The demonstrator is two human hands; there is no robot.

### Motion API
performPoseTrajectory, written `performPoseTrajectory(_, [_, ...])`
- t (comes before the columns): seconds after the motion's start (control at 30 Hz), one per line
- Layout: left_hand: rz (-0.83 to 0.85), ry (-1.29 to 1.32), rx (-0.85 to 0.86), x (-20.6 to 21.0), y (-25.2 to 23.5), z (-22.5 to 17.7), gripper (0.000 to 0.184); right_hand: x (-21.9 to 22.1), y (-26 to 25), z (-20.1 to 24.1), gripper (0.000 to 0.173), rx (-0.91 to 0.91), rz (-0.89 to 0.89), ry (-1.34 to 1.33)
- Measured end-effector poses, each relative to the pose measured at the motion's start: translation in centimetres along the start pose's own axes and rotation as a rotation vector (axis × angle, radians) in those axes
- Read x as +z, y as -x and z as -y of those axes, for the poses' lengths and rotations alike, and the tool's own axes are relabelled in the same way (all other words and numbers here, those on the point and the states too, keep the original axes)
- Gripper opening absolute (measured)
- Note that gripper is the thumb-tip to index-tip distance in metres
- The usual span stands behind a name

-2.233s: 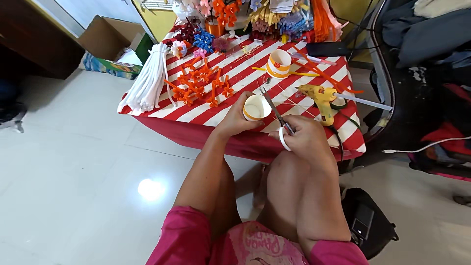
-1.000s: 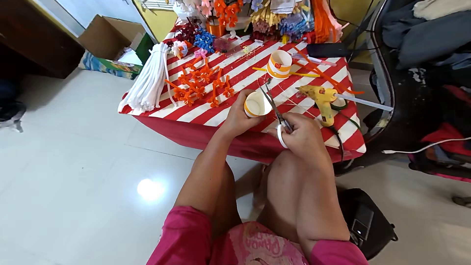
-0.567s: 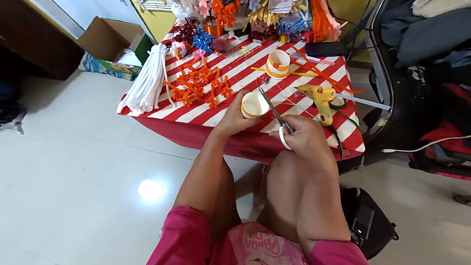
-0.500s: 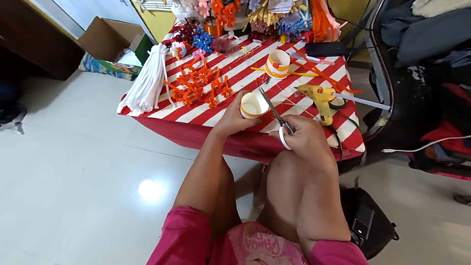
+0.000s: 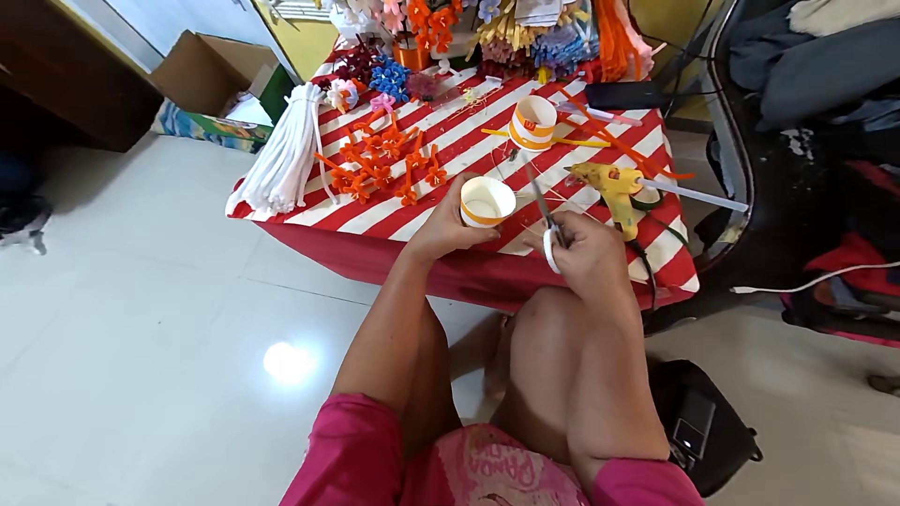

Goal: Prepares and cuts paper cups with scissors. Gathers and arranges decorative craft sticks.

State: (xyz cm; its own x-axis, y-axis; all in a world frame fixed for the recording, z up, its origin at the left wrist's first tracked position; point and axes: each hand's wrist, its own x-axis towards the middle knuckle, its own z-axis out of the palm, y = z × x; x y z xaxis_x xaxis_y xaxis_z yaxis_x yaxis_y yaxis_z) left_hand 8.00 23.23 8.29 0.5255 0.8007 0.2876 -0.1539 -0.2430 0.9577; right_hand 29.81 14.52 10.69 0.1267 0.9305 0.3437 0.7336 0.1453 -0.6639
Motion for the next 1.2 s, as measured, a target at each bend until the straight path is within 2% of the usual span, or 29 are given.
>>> performPoseTrajectory(0.07, [-0.02, 0.193, -0.011, 0.2, 0.0, 0.4, 0.074, 0.0, -0.2, 0.3, 0.031, 0.083, -0.08, 0.005])
performPoseTrajectory(0.17, [0.023, 0.516, 0.015, 0.3, -0.3, 0.9, 0.048, -0.1, -0.3, 0.0, 0.042, 0.155, -0.092, -0.045])
performPoseTrajectory(0.33, [0.079, 0.728, 0.042, -0.4, -0.6, 1.3, 0.033, 0.3, -0.4, -0.4, 0.048, 0.196, -0.073, -0.127])
performPoseTrajectory(0.57, [0.049, 0.754, 0.036, -0.5, -0.6, 1.3, 0.036, 0.4, -0.4, -0.5, 0.041, 0.22, -0.056, -0.168])
performPoseTrajectory(0.73, [-0.057, 0.717, 0.039, -0.2, -0.6, 1.2, 0.053, 0.3, -0.4, 0.0, 0.041, 0.215, -0.019, -0.172])
performPoseTrajectory(0.87, [-0.109, 0.696, -0.004, -0.2, -0.5, 0.8, 0.047, 0.4, -0.4, -0.1, 0.04, 0.211, 0.007, -0.153])
performPoseTrajectory(1.07, [-0.123, 0.656, -0.02, -0.1, -0.3, 0.5, 0.029, 0.5, -0.4, -0.3, 0.037, 0.199, 0.014, -0.129])
performPoseTrajectory(1.2, [-0.127, 0.652, -0.034, -0.1, -0.4, 0.5, 0.027, 0.4, -0.5, -0.1, 0.033, 0.204, 0.022, -0.098])
